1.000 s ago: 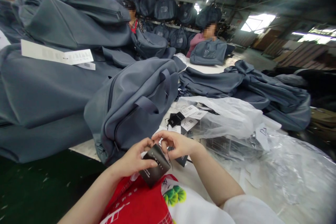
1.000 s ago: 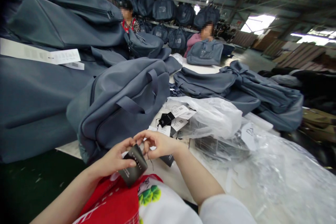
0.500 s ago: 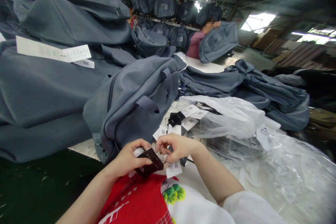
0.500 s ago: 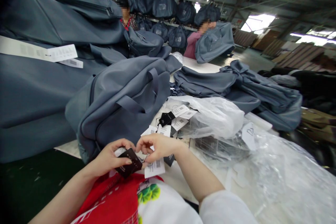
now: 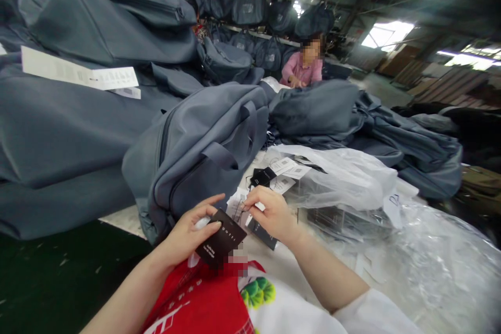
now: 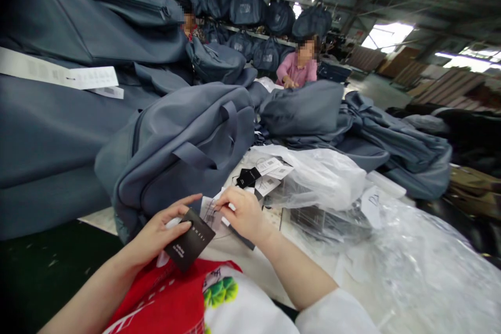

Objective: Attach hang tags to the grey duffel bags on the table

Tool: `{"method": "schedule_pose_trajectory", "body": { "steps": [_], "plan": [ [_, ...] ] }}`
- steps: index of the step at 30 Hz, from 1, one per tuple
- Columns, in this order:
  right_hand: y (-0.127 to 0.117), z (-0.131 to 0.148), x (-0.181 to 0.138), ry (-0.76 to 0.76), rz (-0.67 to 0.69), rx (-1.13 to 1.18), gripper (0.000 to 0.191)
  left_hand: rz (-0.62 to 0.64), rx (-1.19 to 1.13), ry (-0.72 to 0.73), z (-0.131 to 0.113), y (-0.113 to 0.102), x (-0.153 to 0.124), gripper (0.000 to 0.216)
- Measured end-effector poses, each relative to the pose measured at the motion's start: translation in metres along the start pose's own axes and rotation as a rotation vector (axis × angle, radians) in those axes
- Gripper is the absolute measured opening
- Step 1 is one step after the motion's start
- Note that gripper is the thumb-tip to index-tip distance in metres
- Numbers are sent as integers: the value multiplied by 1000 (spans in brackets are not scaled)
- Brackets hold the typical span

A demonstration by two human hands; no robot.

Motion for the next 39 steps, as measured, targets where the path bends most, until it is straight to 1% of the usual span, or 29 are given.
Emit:
{"method": "schedule_pose_trajectory", "body": {
  "steps": [2,4,6,8,10,12,14,16,17,18,19,21,23,24,25,27,28,29,30,31,33,36,37,38,39],
  "plan": [
    [6,-10,-9,45,-159,160,6,-53,-86,-40,5,4,2,27],
    [22,-28,-16,155,-207,318,9,-137,-186,-118,17,5,2,30],
    [33,-46,-20,282,-227,477,16,-214,-214,-158,25,1,2,33],
    [28,-59,-20,355,-286,613,23,-227,-161,-155,27,-2,1,33],
    [13,-62,-15,356,-331,668,24,-208,-71,-146,26,-4,1,32],
    [1,-60,-8,342,-306,657,23,-207,8,-124,24,-6,1,29],
    [-1,-55,-1,340,-225,708,26,-222,36,-118,22,-8,1,32],
    [11,-48,2,350,-113,884,32,-209,27,-128,22,-5,2,40],
    [20,-43,3,359,-56,983,34,-189,36,-121,21,-2,2,40],
    [29,-40,2,372,-16,1053,33,-168,65,-101,18,1,3,36],
    [36,-38,2,384,-6,1080,32,-147,108,-71,15,4,4,29],
    [42,-39,0,392,-52,988,27,-96,208,-10,7,12,6,20],
    [38,-37,-1,341,-107,753,21,-61,271,18,5,18,7,17],
    [36,-33,0,295,-106,622,20,-65,278,21,5,18,7,17],
    [34,-27,1,247,-83,499,22,-86,275,16,6,15,7,17],
    [33,-17,2,167,-14,292,29,-180,234,-11,11,2,8,21],
    [33,-14,2,137,25,214,26,-225,211,-26,14,-5,8,24],
    [33,-12,1,114,63,152,19,-257,199,-35,17,-11,8,26],
    [34,-11,0,98,94,99,11,-270,207,-33,17,-15,8,28],
    [34,-11,-1,85,112,49,8,-274,243,-17,15,-18,8,28],
    [27,-13,-2,72,79,-62,18,-318,399,59,2,-25,4,28],
    [5,-14,-3,57,-71,-290,17,-533,660,236,-39,-31,-19,37],
    [2,-12,-3,49,-95,-342,15,-591,704,306,-53,-27,-29,38],
    [1,-10,-4,42,-95,-364,15,-613,721,370,-65,-21,-36,38],
    [4,-6,-5,30,-76,-353,15,-600,716,420,-72,-13,-40,40]
  ]
}}
Point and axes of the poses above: each hand's wrist, its own x-axis towards the middle knuckle, its own y-axis out of the palm, z = x × y, the point moved 10 cm from there along x, towards the middle knuckle
